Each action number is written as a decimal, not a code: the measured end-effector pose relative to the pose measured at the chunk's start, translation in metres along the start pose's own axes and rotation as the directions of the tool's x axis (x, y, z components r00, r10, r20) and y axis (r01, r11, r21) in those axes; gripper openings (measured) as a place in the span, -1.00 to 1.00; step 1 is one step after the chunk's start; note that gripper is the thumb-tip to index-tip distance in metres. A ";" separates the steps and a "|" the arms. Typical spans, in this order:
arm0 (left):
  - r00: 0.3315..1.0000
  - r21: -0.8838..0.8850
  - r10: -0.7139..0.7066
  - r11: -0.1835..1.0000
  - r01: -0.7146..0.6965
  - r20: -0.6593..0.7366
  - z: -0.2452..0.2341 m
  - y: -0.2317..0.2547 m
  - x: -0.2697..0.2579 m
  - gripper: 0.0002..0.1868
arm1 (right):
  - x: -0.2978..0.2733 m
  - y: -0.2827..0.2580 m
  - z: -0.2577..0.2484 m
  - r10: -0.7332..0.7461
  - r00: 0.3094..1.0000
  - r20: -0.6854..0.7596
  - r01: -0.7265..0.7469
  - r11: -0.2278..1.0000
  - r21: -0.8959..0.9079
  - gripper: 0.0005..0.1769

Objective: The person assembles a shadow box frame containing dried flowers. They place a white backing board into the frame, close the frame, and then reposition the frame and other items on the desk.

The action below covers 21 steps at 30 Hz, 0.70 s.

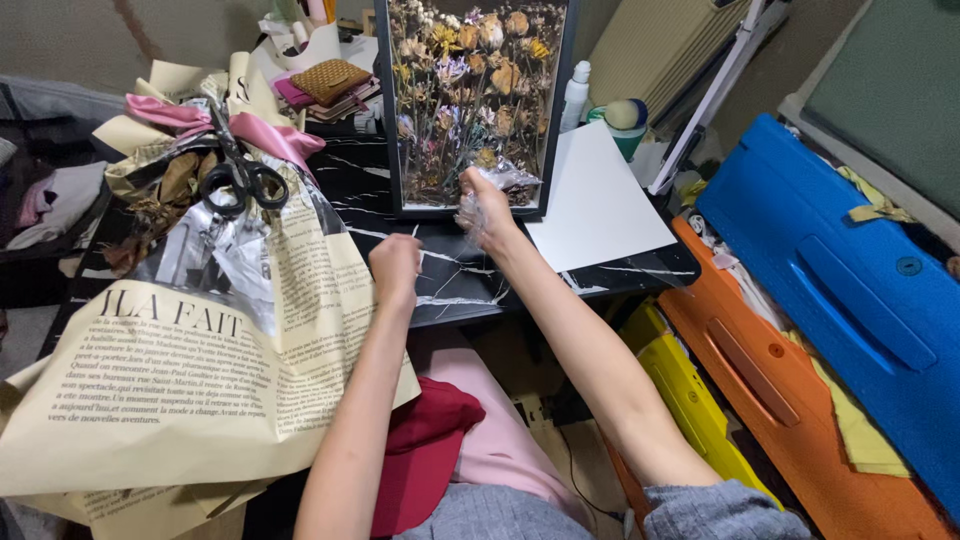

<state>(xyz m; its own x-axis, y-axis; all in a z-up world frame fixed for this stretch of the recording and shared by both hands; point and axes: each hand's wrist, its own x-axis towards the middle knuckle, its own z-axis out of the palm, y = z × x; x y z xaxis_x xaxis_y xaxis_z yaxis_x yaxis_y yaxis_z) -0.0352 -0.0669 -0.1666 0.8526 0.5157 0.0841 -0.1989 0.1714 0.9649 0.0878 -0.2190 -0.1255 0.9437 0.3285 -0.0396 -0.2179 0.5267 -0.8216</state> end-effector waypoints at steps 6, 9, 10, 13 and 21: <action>0.932 -0.841 -0.185 0.403 0.361 0.312 0.034 -0.013 0.066 -0.73 | 0.019 0.001 0.035 -0.013 0.999 0.040 0.011 0.999 0.050 -0.70; 0.969 -0.830 -0.245 0.532 0.166 0.037 0.073 0.037 0.112 -0.68 | 0.036 -0.022 0.086 -0.075 0.996 0.039 0.065 0.976 0.209 -0.73; 0.965 -0.814 -0.259 0.566 0.126 -0.031 0.075 0.056 0.129 -0.66 | 0.044 -0.038 0.104 -0.126 0.992 0.024 0.118 0.969 0.219 -0.76; 0.986 -0.720 -0.164 0.689 0.083 -0.044 0.036 0.122 0.189 -0.57 | 0.059 -0.073 0.156 -0.320 0.811 0.491 0.195 0.937 0.290 -0.67; 0.930 -0.068 -0.128 0.985 0.160 0.344 -0.170 0.265 0.264 -0.37 | 0.092 -0.017 0.323 -0.305 0.946 0.110 0.321 0.930 -0.178 -0.47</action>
<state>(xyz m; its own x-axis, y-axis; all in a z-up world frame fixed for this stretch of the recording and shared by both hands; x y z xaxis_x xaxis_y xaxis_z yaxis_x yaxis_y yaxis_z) 0.0552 0.2577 0.0694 0.9847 0.1693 0.0407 -0.0921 0.3081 0.9469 0.0983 0.0558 0.0690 0.9319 0.2360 0.2756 0.1443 0.4559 -0.8782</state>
